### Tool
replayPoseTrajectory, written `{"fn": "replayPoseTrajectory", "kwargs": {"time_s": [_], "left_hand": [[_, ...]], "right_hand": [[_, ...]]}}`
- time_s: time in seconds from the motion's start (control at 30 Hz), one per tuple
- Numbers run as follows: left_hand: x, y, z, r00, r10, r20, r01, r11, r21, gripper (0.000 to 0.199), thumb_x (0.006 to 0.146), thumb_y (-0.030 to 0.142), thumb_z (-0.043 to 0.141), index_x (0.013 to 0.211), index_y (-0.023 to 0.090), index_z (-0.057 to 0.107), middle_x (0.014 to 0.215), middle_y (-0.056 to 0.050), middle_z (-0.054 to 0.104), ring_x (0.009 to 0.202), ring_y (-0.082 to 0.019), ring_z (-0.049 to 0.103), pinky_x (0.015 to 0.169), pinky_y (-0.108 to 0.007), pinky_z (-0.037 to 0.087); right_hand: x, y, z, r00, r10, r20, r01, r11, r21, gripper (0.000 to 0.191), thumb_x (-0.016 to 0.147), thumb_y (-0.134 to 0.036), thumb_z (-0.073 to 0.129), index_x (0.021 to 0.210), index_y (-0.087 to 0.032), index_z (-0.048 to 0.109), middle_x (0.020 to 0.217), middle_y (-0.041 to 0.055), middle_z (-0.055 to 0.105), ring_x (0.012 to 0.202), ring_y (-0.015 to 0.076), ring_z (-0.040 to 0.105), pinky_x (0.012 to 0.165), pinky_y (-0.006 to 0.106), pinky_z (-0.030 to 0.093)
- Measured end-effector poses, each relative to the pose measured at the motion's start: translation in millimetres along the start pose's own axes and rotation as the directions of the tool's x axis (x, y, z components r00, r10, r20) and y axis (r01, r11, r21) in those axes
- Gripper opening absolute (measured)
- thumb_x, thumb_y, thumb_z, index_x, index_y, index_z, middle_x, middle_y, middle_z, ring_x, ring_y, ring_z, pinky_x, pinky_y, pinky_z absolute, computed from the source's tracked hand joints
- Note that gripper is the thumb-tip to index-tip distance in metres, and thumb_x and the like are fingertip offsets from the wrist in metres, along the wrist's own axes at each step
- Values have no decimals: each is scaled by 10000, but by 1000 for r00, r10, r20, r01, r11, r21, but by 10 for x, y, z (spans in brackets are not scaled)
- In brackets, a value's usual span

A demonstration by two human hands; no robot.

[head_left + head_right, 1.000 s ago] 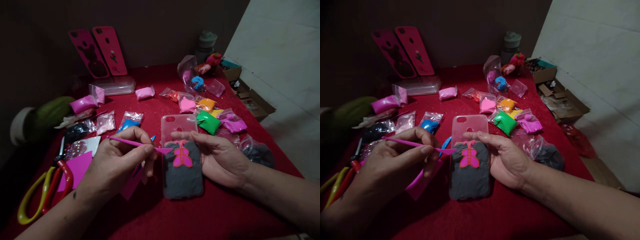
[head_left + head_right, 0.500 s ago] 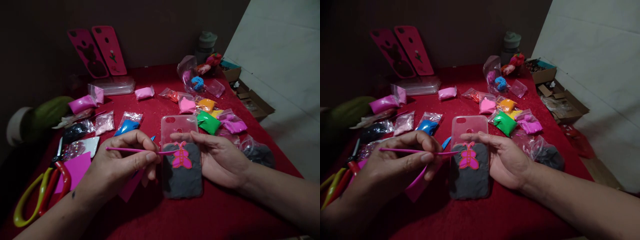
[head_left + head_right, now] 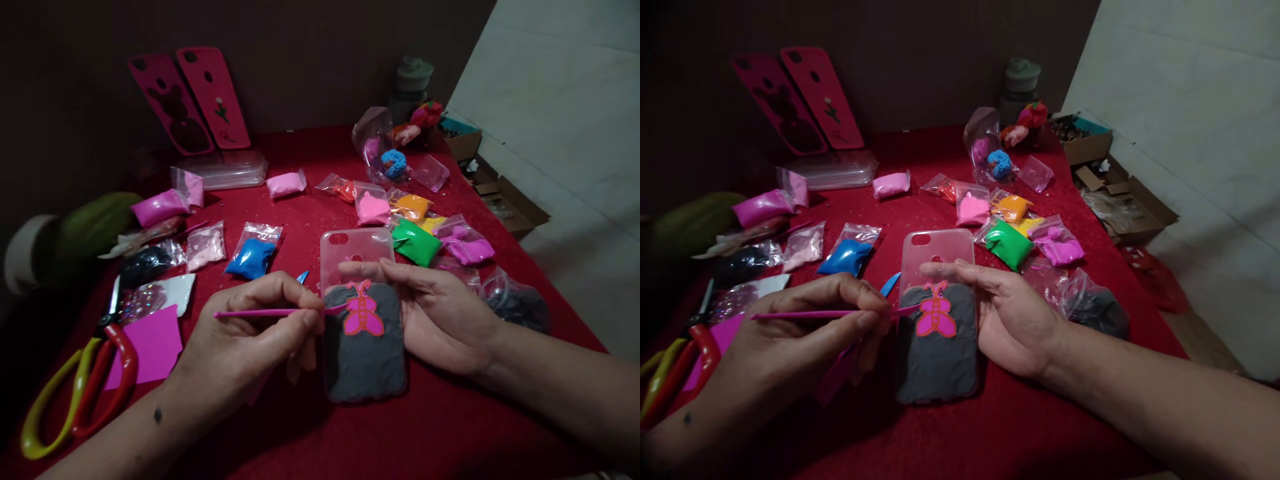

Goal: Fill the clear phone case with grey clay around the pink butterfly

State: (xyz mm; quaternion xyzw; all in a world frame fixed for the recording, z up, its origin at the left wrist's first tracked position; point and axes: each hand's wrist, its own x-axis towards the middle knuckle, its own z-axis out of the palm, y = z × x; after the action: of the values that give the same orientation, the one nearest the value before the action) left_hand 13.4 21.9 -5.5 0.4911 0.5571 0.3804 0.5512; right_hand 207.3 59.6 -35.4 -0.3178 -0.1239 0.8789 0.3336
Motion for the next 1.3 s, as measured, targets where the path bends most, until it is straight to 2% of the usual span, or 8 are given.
{"fn": "replayPoseTrajectory", "kwargs": {"time_s": [0.2, 0.37, 0.57, 0.73, 1.0, 1.3], "left_hand": [[10, -16, -11, 1000, 21, 9, -22, 998, 58, 95, 818, 240, 669, 746, 181, 646, 472, 21, 631, 378, -93, 526, 397, -180, 424], [32, -58, -67, 995, 11, 98, -13, 1000, 26, 89, 837, 234, 655, 763, 185, 649, 500, 21, 655, 403, -100, 563, 417, -179, 463], [2, -9, -10, 1000, -15, -2, 15, 1000, 16, 86, 816, 240, 675, 756, 185, 648, 502, 25, 636, 417, -87, 548, 421, -158, 440], [8, 6, -59, 995, -59, 75, 59, 998, -6, 89, 826, 243, 668, 766, 179, 652, 521, 10, 660, 430, -99, 578, 421, -158, 466], [47, -64, -130, 988, -15, 155, 28, 996, -86, 88, 878, 204, 629, 795, 195, 656, 530, 39, 677, 433, -68, 595, 436, -112, 483], [31, -83, -104, 988, -21, 155, 26, 999, -30, 79, 864, 212, 643, 788, 195, 654, 526, 40, 673, 418, -59, 577, 418, -102, 462]], "right_hand": [[8, 2, -15, 999, 7, 32, -7, 1000, 4, 342, 943, -262, 411, 939, -133, 728, 873, 99, 755, 851, 193, 709, 1046, 427, 408], [15, -3, -4, 1000, 1, 29, -1, 1000, 3, 365, 952, -253, 387, 932, -128, 730, 854, 99, 755, 814, 186, 709, 1016, 412, 434], [7, -5, 19, 1000, 7, -21, -7, 1000, -3, 380, 961, -251, 369, 967, -107, 720, 885, 124, 755, 825, 189, 713, 921, 370, 491], [-13, -1, 19, 1000, 5, -27, -6, 1000, -24, 386, 963, -266, 368, 995, -98, 714, 898, 123, 757, 865, 198, 716, 877, 343, 508], [14, -12, 29, 996, 11, -89, -13, 999, -30, 366, 952, -249, 390, 1006, -87, 714, 906, 130, 755, 854, 199, 711, 873, 344, 504], [5, -22, 33, 998, 15, -69, -16, 1000, -8, 376, 956, -238, 377, 973, -90, 722, 852, 112, 754, 839, 193, 717, 860, 328, 511]]}}
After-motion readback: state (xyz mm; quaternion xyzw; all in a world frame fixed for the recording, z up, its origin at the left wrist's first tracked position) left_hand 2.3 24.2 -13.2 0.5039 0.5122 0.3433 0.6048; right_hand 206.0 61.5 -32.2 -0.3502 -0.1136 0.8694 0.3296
